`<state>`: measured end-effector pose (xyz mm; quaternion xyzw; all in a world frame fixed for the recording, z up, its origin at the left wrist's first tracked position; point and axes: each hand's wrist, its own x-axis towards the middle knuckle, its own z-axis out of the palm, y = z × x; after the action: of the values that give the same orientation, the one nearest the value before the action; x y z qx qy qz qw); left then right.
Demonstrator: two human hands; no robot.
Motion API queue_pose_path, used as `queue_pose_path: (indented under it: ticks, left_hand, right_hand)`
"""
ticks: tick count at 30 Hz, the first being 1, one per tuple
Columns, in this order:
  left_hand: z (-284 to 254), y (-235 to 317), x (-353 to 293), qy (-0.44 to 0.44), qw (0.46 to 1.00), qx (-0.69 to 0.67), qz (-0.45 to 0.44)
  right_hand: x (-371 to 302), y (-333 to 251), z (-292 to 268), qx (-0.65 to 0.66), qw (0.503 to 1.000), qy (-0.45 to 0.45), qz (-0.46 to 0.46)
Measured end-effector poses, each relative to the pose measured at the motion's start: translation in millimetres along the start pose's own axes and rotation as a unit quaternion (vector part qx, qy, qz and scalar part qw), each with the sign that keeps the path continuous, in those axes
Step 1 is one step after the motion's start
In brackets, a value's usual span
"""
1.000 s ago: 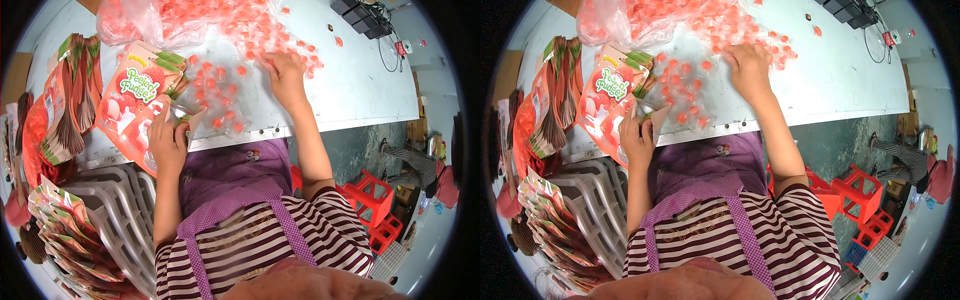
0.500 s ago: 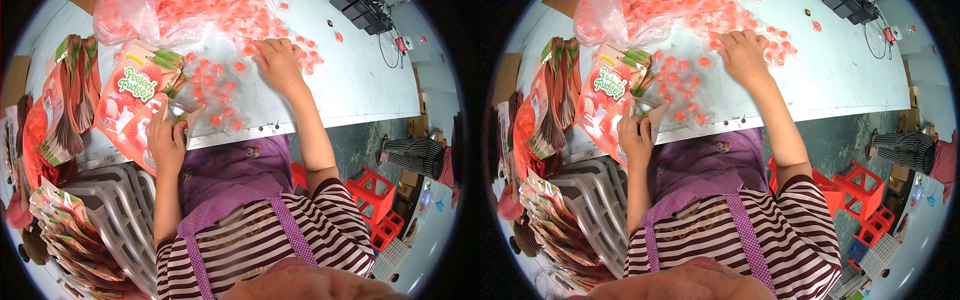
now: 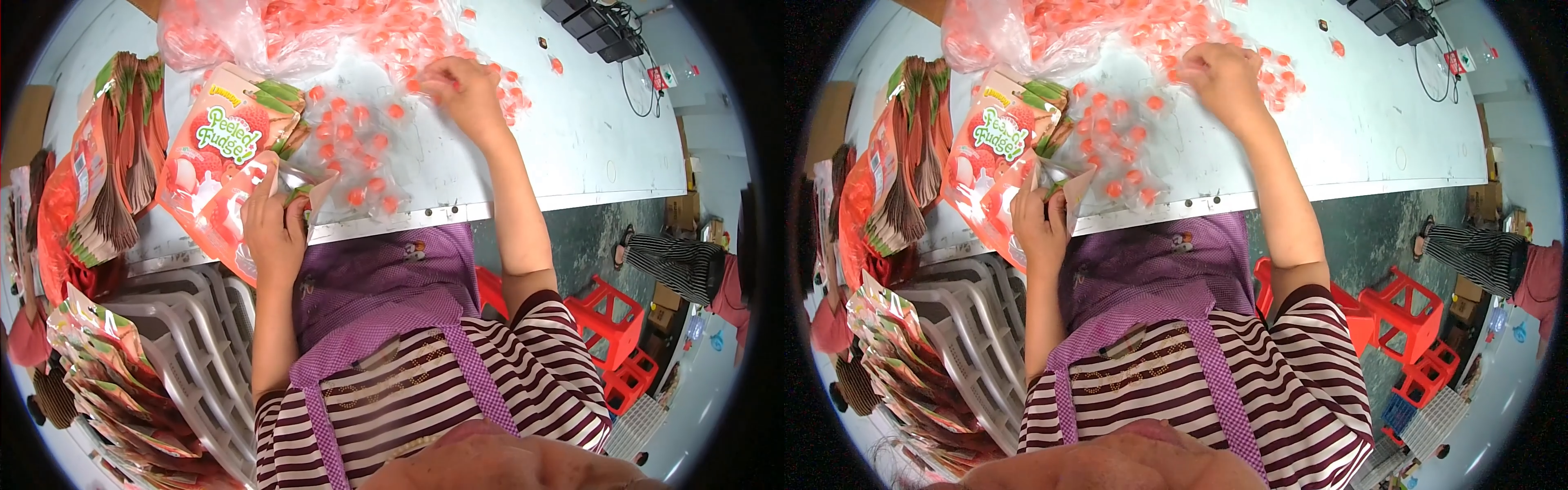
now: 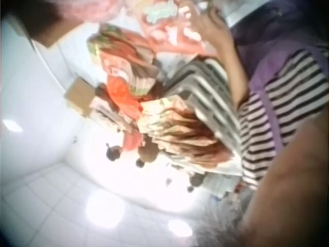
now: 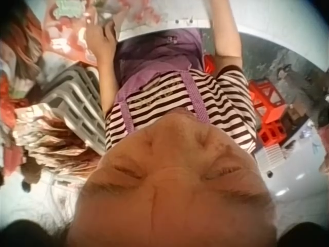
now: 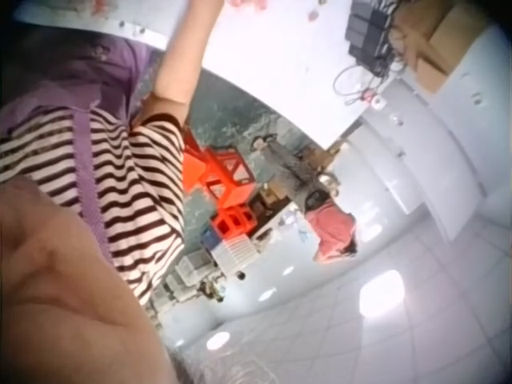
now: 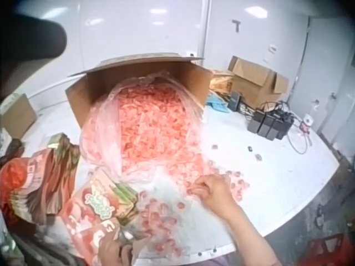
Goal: Packaging small red toy pieces into plastic pouches.
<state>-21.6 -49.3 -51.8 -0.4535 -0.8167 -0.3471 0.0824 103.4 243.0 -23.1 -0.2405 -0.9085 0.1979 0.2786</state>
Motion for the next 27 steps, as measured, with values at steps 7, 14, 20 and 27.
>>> queue_pose_path:
  ticks: [7, 14, 20, 27]
  left_hand:
    - [1, -2, 1, 0.001, 1.000, 0.009, 0.009]
    - [-1, 1, 1, -0.004, 1.000, -0.005, 0.002]
    - [-1, 3, 1, 0.001, 1.000, -0.003, -0.010]
    - [-1, 1, 0, 0.005, 1.000, 0.008, -0.005]
  right_hand:
    - [-23, -14, -20, 0.182, 0.957, 0.096, 0.204]
    - [-35, -20, -15, 0.095, 0.983, 0.037, 0.153]
    - [-41, -13, -8, -0.116, 0.993, 0.014, -0.030]
    - [-39, -11, -12, -0.135, 0.989, 0.053, 0.010]
